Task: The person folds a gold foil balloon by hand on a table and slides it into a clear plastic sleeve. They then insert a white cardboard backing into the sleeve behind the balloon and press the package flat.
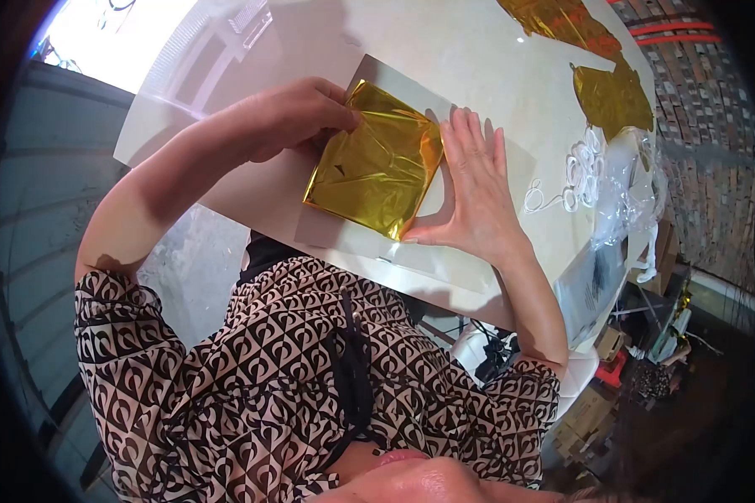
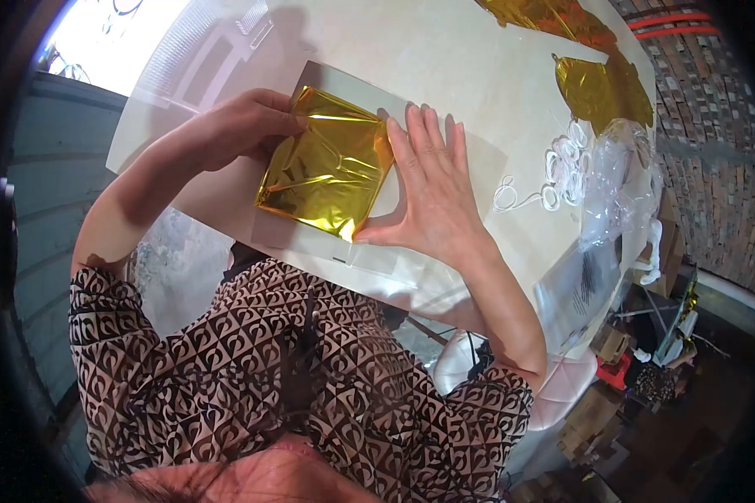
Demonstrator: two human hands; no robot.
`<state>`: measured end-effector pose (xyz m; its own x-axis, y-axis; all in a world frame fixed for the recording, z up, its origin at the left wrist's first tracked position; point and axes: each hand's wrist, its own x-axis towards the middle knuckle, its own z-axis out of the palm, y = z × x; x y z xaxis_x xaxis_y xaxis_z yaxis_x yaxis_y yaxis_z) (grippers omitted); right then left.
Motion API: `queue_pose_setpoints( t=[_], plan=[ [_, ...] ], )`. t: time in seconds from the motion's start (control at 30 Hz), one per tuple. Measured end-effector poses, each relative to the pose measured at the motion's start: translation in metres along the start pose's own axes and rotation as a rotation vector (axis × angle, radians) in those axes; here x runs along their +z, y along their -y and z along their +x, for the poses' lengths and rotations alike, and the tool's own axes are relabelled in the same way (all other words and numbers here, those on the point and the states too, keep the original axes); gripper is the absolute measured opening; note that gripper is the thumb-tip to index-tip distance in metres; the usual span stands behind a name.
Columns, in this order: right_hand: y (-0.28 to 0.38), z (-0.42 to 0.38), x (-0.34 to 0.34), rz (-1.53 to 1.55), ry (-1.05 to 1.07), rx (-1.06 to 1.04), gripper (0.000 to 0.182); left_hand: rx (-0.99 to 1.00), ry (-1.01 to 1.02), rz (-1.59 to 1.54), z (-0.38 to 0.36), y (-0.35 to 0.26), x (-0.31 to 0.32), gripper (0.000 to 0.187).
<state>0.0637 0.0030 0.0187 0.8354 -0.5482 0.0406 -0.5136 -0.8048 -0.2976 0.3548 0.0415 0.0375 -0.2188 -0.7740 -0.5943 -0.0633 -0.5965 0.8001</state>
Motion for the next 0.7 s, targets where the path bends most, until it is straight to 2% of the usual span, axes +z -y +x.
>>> queue_pose_setpoints(
  t=[0.7],
  plan=[
    [0.014, 0.011, 0.001, 0.096, 0.003, -0.076, 0.141, -0.017, -0.022, -0.009, -0.001, 0.004, 0.042, 0.036]
  ],
)
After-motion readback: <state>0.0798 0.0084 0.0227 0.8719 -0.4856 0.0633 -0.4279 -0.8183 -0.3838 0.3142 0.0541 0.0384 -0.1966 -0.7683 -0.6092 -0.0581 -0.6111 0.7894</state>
